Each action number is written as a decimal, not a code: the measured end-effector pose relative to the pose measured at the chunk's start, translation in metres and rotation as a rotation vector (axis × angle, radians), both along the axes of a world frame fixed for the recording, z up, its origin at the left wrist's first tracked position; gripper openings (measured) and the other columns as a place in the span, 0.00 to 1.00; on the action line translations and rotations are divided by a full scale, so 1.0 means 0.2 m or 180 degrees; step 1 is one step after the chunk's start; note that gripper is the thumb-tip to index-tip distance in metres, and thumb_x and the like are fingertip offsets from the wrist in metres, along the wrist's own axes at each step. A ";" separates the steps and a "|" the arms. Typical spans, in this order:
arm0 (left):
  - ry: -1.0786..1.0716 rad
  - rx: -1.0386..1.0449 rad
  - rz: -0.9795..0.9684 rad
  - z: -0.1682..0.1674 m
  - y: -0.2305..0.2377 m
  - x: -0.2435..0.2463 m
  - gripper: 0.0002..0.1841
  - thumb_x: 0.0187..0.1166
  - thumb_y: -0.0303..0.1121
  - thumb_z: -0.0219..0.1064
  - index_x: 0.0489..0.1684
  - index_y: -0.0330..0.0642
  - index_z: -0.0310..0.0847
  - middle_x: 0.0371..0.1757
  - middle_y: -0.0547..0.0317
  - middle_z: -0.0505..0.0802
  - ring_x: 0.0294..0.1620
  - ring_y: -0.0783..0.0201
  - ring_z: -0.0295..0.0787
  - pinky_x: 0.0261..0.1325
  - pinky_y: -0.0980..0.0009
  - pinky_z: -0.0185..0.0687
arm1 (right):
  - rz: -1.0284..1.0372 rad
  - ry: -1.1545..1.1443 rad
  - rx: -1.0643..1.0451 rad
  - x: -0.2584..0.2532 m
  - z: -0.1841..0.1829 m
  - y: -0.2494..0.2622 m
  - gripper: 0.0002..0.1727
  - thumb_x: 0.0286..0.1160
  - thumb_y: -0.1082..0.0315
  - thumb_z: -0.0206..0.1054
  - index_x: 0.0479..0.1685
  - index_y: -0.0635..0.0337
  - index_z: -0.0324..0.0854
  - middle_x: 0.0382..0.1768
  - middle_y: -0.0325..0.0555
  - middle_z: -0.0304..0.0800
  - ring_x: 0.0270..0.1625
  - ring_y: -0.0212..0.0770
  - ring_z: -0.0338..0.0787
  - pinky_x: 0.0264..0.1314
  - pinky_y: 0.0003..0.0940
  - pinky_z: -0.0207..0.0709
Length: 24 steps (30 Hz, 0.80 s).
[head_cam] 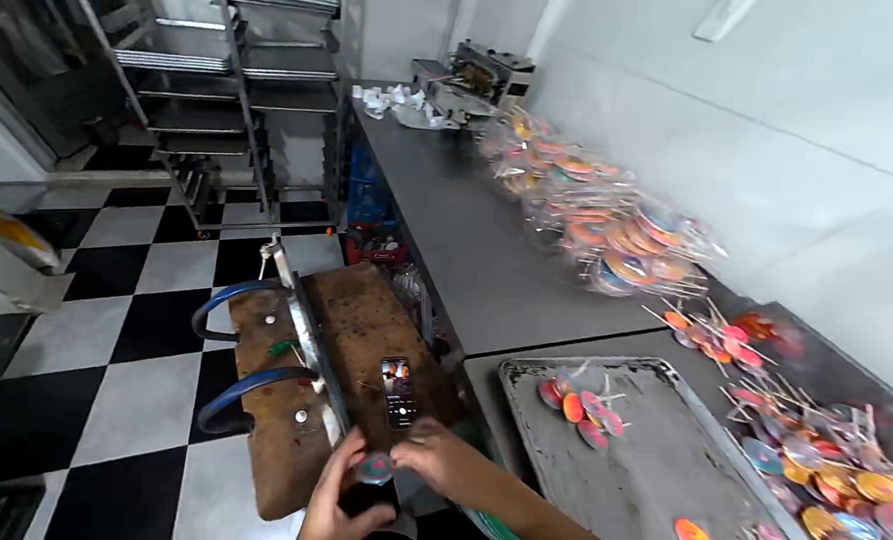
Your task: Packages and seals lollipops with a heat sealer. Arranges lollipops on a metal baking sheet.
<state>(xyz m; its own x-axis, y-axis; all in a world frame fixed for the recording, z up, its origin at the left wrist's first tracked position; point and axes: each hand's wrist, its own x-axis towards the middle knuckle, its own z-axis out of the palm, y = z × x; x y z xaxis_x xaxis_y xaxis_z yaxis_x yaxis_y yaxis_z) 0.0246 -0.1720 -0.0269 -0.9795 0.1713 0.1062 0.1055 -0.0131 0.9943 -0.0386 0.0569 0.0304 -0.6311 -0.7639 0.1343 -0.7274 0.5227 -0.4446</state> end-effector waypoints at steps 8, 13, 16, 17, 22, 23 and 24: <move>-0.2622 0.1550 0.1877 -0.22 -0.18 -0.45 0.10 0.88 0.29 0.60 0.42 0.28 0.82 0.27 0.58 0.86 0.24 0.73 0.81 0.32 0.80 0.80 | -0.2024 -0.1828 0.1826 -0.48 0.00 -0.74 0.39 0.77 0.40 0.69 0.68 0.70 0.78 0.62 0.66 0.88 0.72 0.65 0.83 0.80 0.69 0.63; -0.2640 0.2394 0.1637 -0.25 -0.23 -0.49 0.16 0.93 0.32 0.53 0.64 0.26 0.74 0.48 0.49 0.92 0.43 0.68 0.92 0.50 0.76 0.89 | -0.1840 -0.1538 0.1636 -0.55 -0.09 -0.73 0.36 0.81 0.43 0.68 0.78 0.60 0.70 0.57 0.61 0.91 0.68 0.61 0.87 0.81 0.65 0.63; -0.2770 0.1608 0.1498 -0.28 -0.25 -0.49 0.13 0.92 0.32 0.52 0.46 0.32 0.81 0.26 0.61 0.87 0.17 0.78 0.77 0.21 0.84 0.74 | -0.1799 -0.1501 0.1612 -0.52 -0.07 -0.76 0.35 0.83 0.46 0.66 0.77 0.64 0.70 0.56 0.64 0.91 0.67 0.63 0.87 0.82 0.66 0.61; -0.2704 0.1968 0.1495 -0.29 -0.27 -0.49 0.14 0.93 0.32 0.47 0.48 0.35 0.79 0.29 0.63 0.90 0.20 0.80 0.80 0.22 0.86 0.76 | -0.1829 -0.1485 0.1617 -0.50 -0.07 -0.77 0.35 0.85 0.45 0.64 0.77 0.66 0.70 0.57 0.65 0.91 0.68 0.64 0.87 0.82 0.66 0.61; -0.1601 0.0288 0.1326 -0.39 -0.30 -0.43 0.22 0.90 0.45 0.58 0.48 0.29 0.86 0.38 0.58 0.93 0.40 0.73 0.88 0.51 0.71 0.86 | -0.2089 -0.1283 0.0665 -0.32 -0.06 -0.51 0.37 0.76 0.48 0.74 0.81 0.59 0.72 0.68 0.59 0.86 0.76 0.59 0.81 0.87 0.69 0.55; -0.1283 -0.0079 0.1284 -0.38 -0.29 -0.42 0.24 0.89 0.47 0.59 0.40 0.29 0.85 0.33 0.59 0.90 0.36 0.74 0.86 0.49 0.69 0.86 | -0.2249 -0.1177 0.0520 -0.26 -0.04 -0.34 0.37 0.76 0.47 0.74 0.82 0.56 0.72 0.72 0.55 0.84 0.78 0.57 0.79 0.88 0.71 0.52; -0.1026 -0.0267 0.1209 -0.33 -0.26 -0.43 0.22 0.89 0.46 0.58 0.32 0.35 0.83 0.27 0.69 0.86 0.29 0.79 0.82 0.40 0.74 0.83 | -0.2541 -0.0995 0.0449 -0.18 -0.02 -0.12 0.36 0.75 0.49 0.75 0.81 0.54 0.73 0.73 0.54 0.84 0.79 0.56 0.79 0.87 0.72 0.53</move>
